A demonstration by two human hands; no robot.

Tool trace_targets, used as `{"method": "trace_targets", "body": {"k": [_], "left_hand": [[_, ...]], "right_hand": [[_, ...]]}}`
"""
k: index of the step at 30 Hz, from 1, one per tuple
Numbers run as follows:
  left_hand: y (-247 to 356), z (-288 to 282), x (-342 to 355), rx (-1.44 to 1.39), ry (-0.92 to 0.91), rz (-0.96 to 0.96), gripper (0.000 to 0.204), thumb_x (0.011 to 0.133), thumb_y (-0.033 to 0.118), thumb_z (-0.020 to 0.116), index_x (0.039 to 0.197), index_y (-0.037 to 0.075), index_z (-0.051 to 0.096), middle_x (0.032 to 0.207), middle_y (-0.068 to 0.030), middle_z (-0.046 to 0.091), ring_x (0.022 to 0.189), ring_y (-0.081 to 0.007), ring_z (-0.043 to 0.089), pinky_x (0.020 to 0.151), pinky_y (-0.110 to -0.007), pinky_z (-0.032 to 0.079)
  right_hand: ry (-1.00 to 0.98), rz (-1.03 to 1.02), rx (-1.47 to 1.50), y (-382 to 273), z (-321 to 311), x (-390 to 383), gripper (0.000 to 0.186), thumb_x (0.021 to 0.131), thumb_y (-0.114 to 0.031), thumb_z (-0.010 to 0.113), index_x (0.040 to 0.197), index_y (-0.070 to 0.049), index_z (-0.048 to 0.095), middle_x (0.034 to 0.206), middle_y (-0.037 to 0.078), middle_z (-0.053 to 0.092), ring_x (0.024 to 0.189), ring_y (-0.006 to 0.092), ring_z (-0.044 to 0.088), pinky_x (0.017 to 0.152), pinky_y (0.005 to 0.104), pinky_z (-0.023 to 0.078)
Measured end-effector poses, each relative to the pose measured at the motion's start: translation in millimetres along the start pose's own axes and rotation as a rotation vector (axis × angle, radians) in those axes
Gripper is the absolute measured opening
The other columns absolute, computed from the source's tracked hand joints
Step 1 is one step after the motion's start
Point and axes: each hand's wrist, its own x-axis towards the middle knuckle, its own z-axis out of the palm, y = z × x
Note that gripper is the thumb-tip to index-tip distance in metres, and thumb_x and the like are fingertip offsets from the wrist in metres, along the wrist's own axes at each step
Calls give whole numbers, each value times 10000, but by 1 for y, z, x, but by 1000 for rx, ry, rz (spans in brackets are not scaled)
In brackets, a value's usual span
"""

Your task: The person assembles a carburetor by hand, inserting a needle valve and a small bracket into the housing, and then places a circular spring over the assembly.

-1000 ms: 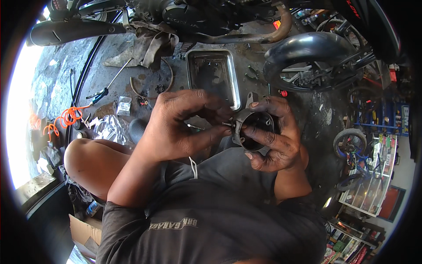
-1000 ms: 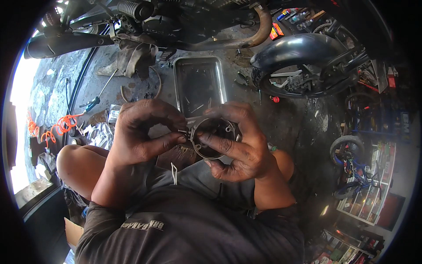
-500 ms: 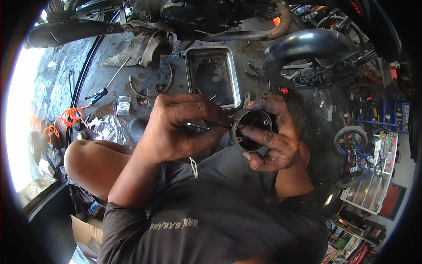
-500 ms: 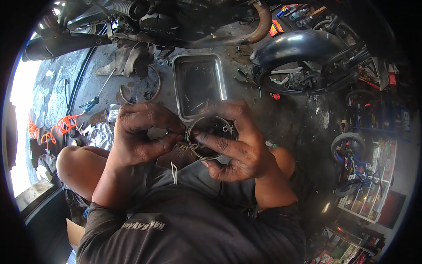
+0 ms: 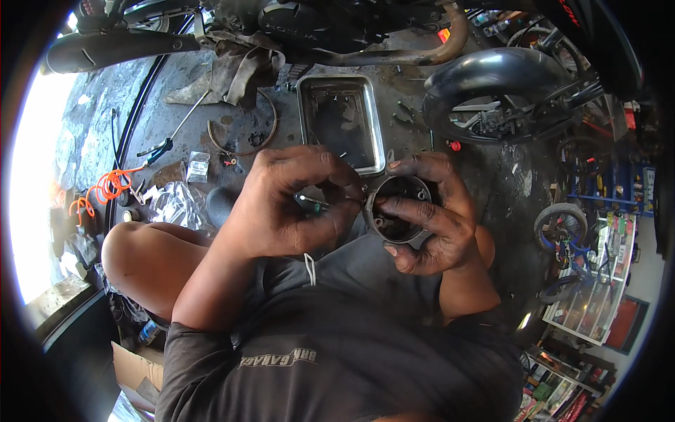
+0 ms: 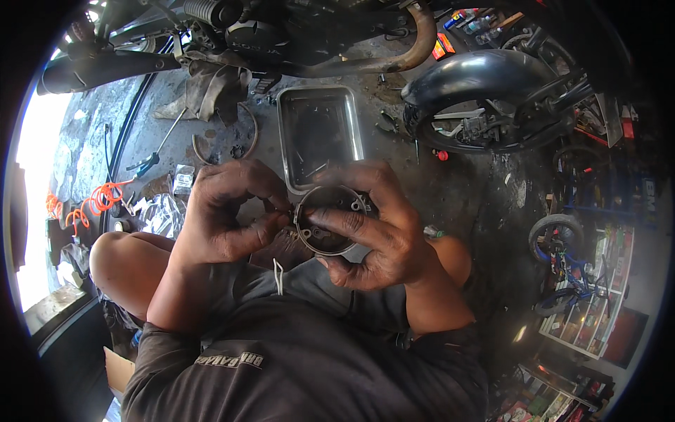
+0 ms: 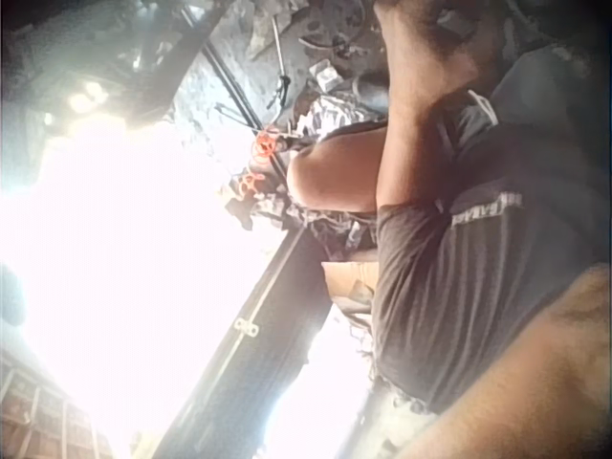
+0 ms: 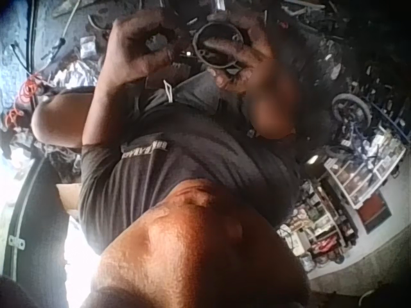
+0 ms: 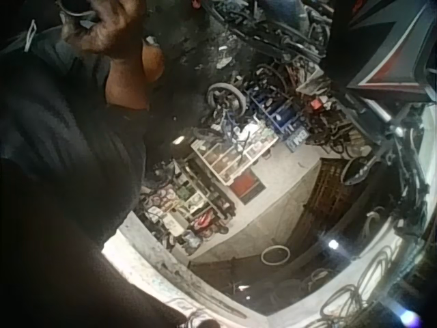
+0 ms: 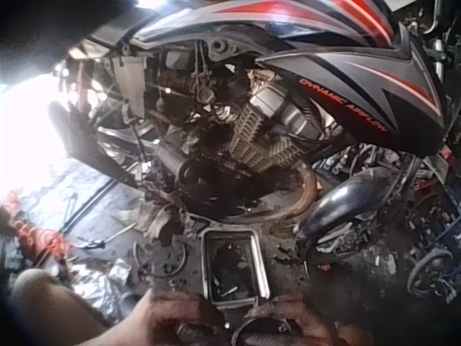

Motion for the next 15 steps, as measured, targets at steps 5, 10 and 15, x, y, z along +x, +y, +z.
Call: {"method": "trace_targets", "body": {"k": [5, 10, 15], "left_hand": [[-4, -2, -1, -6, -29, 25, 165, 689, 9, 753, 845, 11, 699, 819, -92, 708, 754, -215, 700, 689, -313, 540], [0, 3, -10, -133, -29, -120, 168, 738, -6, 751, 902, -6, 714, 833, -103, 721, 764, -184, 706, 688, -302, 556], [-3, 5, -9, -182, 24, -155, 124, 792, -14, 742, 914, -10, 715, 845, -105, 722, 788, -183, 710, 701, -295, 563]], "right_hand": [[-38, -75, 5, 7, 3, -3, 443, 786, -375, 755, 1059, -27, 749, 1238, 266, 581, 1044, 356, 574, 855, 462, 487], [-37, -43, 18, -2, 2, -4, 443, 684, -211, 780, 1086, -31, 743, 1269, 218, 559, 1133, 383, 556, 918, 482, 477], [-78, -85, -101, 0, 0, 0, 446, 701, -216, 776, 1097, -15, 739, 1252, 224, 553, 1113, 367, 576, 900, 464, 501]]}}
